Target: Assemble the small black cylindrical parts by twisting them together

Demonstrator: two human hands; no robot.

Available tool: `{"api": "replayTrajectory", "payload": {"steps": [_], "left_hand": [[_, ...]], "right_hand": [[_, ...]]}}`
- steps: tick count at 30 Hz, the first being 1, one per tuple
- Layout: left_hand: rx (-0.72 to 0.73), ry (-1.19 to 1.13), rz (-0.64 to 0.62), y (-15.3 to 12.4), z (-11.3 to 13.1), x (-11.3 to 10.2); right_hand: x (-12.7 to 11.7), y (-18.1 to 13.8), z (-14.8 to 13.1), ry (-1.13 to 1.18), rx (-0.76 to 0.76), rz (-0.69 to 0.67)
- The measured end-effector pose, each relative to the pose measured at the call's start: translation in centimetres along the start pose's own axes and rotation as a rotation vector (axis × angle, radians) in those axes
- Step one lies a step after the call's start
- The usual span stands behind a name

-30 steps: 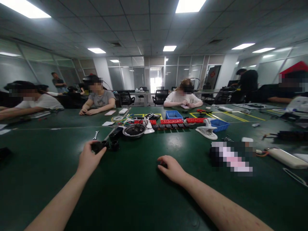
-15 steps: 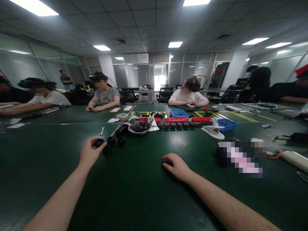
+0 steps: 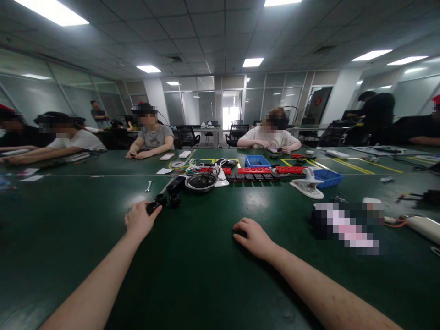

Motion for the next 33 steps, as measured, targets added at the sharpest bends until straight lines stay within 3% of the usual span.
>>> {"api": "replayTrajectory", "payload": {"steps": [5,11,14,15,17,19,22,23,25,27,29,30,32,33], "left_hand": [[-0.037,-0.013,-0.049,-0.5,0.0,0.4],[0.022,-0.155,0.127,-3.1,1.3,-2.8],[0.354,-0.268,0.106,-7.7,5.5,-3.4],[0.506,-0.264,0.029,-9.8,7.4,-2.8],[0.855,-0.170,-0.327,-15.0,11.1,-0.1],[0.960,-0.114,-0.561,-18.5,12.8,1.9],[0.959,0.000,-0.684,-20.3,13.6,3.8],[0.959,0.038,-0.708,-20.5,13.6,4.1],[0.963,0.091,-0.732,-20.3,13.6,4.3],[0.975,0.111,-0.722,-20.1,13.5,4.0],[0.994,0.118,-0.700,-20.1,13.6,3.6],[1.001,0.121,-0.694,-20.1,13.6,3.5],[1.003,0.127,-0.694,-20.2,13.6,3.5],[1.002,0.126,-0.695,-20.2,13.6,3.5]], "right_hand": [[0.1,0.0,0.1,0.007,0.011,-0.009],[0.0,0.0,0.1,0.003,0.005,-0.006],[0.1,-0.1,0.1,0.002,0.004,0.010],[0.0,-0.1,-0.1,0.002,-0.003,0.025],[-0.8,-0.1,-0.6,-0.004,-0.016,0.067],[-2.8,-0.2,-1.3,-0.030,-0.018,0.123],[-8.5,-1.0,-1.8,-0.110,0.021,0.274],[-11.1,-1.8,-1.6,-0.144,0.053,0.370],[-17.4,-4.9,-0.4,-0.232,0.123,0.708],[-22.1,-9.0,2.5,-0.327,0.264,0.899],[-24.8,-13.0,6.7,-0.399,0.480,0.914],[-25.3,-14.8,9.0,-0.394,0.613,0.858],[-24.3,-16.7,13.3,-0.351,0.819,0.589],[-23.7,-17.1,14.4,-0.339,0.830,0.533]]}}
Point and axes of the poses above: each hand's wrist, its own y-axis towards the middle knuckle, its own x-axis out of the palm, z = x × y, the point moved 7 cm from there along y, towards the middle knuckle, and after that the axes turned 14 degrees about -x, right-handed, at the moved point
